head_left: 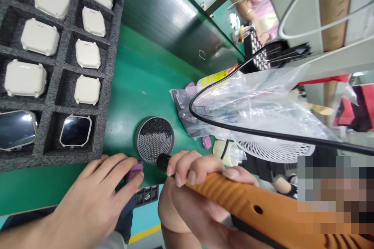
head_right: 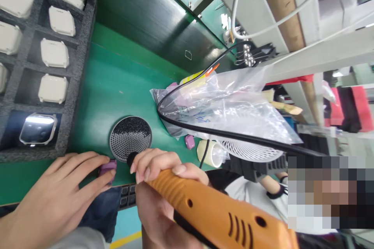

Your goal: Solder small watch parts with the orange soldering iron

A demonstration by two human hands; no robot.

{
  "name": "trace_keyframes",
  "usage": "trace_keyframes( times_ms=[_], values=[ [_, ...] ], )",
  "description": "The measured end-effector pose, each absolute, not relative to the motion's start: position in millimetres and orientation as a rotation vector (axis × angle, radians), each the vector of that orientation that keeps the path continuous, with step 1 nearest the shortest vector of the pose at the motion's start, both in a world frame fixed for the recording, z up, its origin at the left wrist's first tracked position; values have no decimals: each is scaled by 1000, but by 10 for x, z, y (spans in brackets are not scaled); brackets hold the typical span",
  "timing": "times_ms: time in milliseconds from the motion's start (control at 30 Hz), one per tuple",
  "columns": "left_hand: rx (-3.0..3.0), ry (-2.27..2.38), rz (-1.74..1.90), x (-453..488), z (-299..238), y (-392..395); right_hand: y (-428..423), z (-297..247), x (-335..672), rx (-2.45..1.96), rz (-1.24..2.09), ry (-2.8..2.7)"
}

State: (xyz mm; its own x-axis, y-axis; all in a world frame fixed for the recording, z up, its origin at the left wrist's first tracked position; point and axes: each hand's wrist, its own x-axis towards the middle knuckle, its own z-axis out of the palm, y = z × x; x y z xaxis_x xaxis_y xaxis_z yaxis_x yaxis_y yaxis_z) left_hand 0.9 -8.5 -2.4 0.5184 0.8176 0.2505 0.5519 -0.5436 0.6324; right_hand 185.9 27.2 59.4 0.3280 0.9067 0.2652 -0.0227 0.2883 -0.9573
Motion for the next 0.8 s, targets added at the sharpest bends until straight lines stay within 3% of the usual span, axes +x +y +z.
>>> trace_keyframes(
  times_ms=[200,800],
  values=[
    [2334,1158,756,53,-38,-94,225,614,1921,-886,791,-1252],
    [2319,1167,703,58,-52,-96,146,503,1785,-1040,912,-1181]
  ],
)
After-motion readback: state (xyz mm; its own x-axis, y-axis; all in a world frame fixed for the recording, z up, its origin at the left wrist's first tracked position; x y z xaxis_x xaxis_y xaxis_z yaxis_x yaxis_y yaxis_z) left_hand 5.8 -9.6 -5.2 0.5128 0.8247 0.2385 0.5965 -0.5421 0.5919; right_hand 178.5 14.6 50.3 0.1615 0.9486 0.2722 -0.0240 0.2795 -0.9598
